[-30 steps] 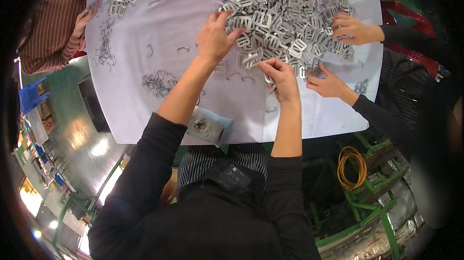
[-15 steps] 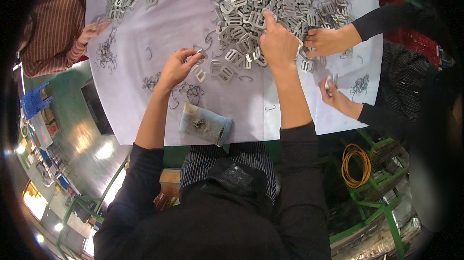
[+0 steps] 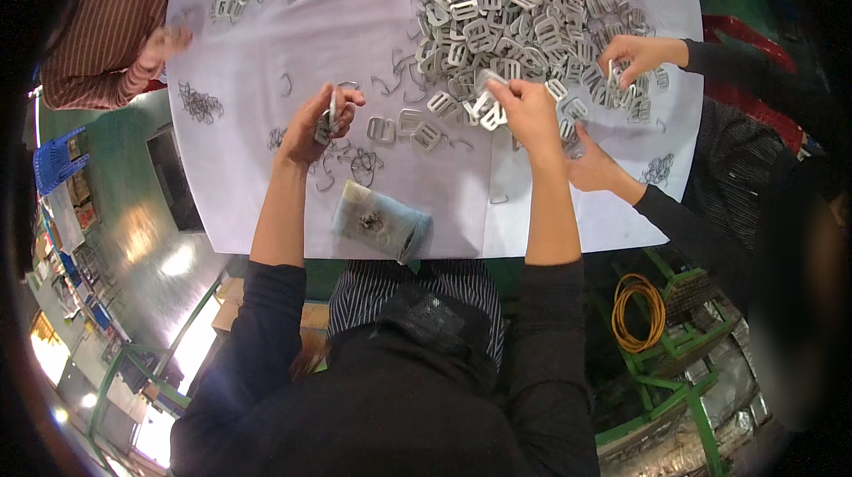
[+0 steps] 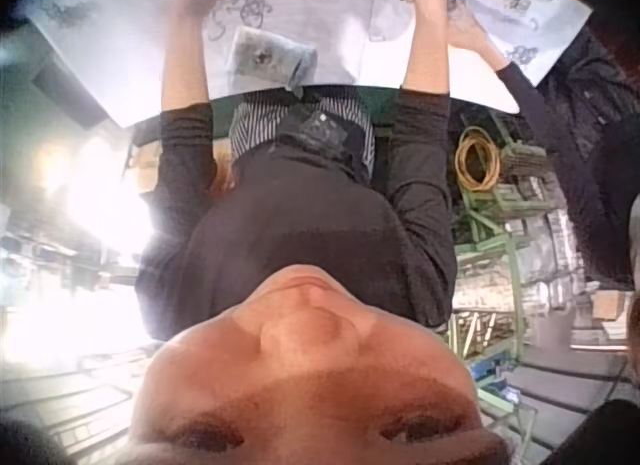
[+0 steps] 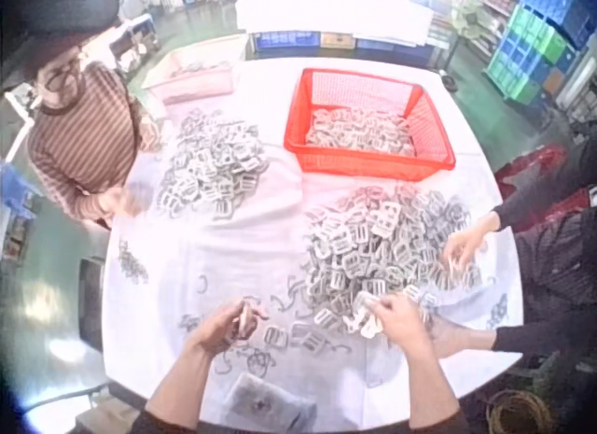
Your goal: The person assembles small white plastic buckles by hand, inserting metal hooks into the buckle slots. They repeatedly pick up a buckle and a hook, connect them, and place the assembled unit into a red basket. The task is performed at a table with other workers nearby.
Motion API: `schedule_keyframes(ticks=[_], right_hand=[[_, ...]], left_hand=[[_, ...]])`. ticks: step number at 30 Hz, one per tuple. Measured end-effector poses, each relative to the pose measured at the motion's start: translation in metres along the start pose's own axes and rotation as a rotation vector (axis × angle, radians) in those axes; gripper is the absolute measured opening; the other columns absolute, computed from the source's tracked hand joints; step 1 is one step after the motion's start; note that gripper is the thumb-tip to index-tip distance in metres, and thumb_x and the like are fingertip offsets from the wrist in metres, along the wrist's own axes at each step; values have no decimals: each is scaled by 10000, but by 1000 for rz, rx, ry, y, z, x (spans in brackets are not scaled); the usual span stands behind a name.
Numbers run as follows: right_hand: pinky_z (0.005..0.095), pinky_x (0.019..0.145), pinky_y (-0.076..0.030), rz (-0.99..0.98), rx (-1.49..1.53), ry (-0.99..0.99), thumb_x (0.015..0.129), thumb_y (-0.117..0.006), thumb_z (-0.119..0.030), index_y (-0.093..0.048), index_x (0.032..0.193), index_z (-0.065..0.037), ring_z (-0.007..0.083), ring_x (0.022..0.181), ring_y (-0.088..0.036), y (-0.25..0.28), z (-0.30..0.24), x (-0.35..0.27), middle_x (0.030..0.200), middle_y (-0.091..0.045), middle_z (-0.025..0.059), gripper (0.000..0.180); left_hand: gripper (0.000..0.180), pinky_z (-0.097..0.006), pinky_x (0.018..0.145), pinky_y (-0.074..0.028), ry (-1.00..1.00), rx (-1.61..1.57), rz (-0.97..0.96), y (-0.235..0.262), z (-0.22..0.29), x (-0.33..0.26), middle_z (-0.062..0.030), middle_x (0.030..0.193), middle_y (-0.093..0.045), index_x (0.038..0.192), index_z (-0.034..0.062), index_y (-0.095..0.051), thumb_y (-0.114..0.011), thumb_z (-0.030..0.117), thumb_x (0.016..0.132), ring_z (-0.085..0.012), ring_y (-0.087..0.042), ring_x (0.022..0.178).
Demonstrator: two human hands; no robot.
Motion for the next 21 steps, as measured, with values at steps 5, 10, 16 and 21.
schedule_keyframes(ticks=[5, 10, 16, 21], right_hand=[[242, 432, -312, -157, 135, -9, 785, -654, -336, -634, 683, -20, 47, 461, -385, -13, 9, -4, 492, -437, -39, 333], [329, 490, -388, -57, -210, 74, 750, -654, -352, -646, 747, -41, 185, 472, -485, -20, -1, -19, 526, -516, 88, 312], [373, 527, -440, -235, -506, 590, 742, -674, -320, -577, 854, -69, 298, 582, -589, -104, -33, -61, 645, -607, 95, 291], [417, 565, -474, -283, -584, 555, 719, -688, -304, -468, 1032, -103, 324, 650, -619, -121, -27, -48, 686, -630, 121, 432]], left_hand=[[359, -179, 488, -315, -94, -400, -182, -8, -3, -5, -35, 848, -515, 737, 76, -534, -486, 401, 882, -74, -416, 624], [251, -225, 481, -378, 175, 312, 336, 37, -43, -8, 16, 681, -488, 855, 77, -576, -613, 321, 815, -126, -442, 574], [262, -322, 607, -432, -150, 1374, 528, 1, -34, -14, -81, 743, -587, 797, 57, -574, -699, 261, 692, -232, -537, 651], [338, -276, 573, -403, 90, 497, 193, 10, -39, -22, -27, 654, -541, 720, 48, -537, -728, 325, 688, -134, -499, 613]])
Point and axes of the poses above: each hand's wrist, its own x-axis towards the middle knuckle, its own y-axis out of the back of the hand, z = x × y, the point moved 9 cm from there along x, towards the middle knuckle
